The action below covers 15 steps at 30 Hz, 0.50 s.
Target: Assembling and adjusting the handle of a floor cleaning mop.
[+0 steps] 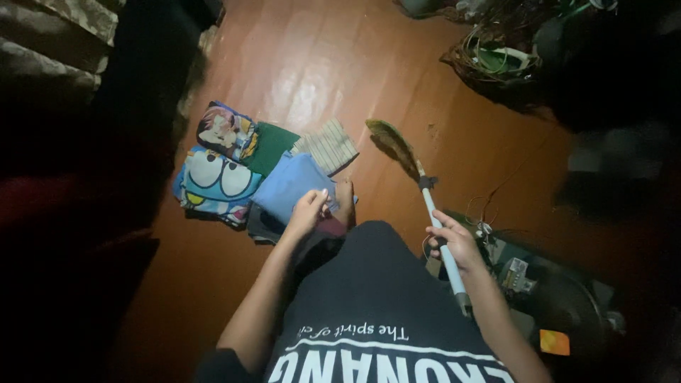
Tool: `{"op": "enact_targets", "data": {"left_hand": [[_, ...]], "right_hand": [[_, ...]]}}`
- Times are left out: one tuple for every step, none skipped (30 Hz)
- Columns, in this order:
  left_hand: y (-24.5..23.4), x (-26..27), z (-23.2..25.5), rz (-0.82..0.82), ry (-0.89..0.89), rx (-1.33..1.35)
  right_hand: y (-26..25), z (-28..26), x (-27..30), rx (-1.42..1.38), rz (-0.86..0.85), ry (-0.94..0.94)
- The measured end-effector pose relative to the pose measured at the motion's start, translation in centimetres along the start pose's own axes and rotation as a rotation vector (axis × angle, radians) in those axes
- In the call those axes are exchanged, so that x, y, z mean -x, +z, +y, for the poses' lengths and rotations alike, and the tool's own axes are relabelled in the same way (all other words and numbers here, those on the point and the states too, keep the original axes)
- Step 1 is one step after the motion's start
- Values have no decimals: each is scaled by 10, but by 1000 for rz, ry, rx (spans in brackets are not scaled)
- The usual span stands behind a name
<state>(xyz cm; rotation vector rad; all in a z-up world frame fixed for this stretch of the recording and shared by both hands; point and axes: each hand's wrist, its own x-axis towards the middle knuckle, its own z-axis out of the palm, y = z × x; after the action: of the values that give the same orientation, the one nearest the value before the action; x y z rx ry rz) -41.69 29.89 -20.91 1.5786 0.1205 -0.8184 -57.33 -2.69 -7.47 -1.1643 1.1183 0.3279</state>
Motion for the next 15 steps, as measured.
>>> {"op": "enact_targets", "data": {"left_hand": [[2, 10, 1, 2, 6, -6], [5, 21, 2, 0, -38, -24], [6, 40, -1, -3, -95, -44], [6, 53, -13, -1, -100, -53], [7, 61, -22, -8, -71, -57], [8, 69, -30, -14, -42, -61], [12, 86, -24, -18, -41, -65], [15, 104, -16, -23, -53, -77], [17, 118, -7, -23, -57, -86], [13, 123, -31, -21, -49, -87], [7, 123, -51, -37, 24, -86], [1, 123, -70, -54, 96, -85], [-5, 125, -78, -56, 101, -87], [-11, 125, -86, -41, 41, -36], [-14, 131, -98, -27, -29, 18]], "right_hand": [[-5, 11, -1, -5, -4, -6], [-11, 23, -2, -51, -62, -31], [-16, 41, 1, -99, -119, -45], [-14, 52, 11, -107, -123, -40], [-13, 60, 19, -80, -102, -44], [-11, 67, 28, -53, -81, -48], [-12, 79, 34, -58, -79, -49], [-12, 90, 41, -27, -65, -64], [-9, 97, 44, 8, -56, -87], [-7, 107, 55, 8, -58, -95], [-4, 114, 63, 56, -30, -98], [0, 120, 71, 103, -2, -102], [-2, 129, 71, 100, -1, -107], [-4, 138, 70, 117, -31, -110], [-8, 149, 73, 135, -59, -104]]}}
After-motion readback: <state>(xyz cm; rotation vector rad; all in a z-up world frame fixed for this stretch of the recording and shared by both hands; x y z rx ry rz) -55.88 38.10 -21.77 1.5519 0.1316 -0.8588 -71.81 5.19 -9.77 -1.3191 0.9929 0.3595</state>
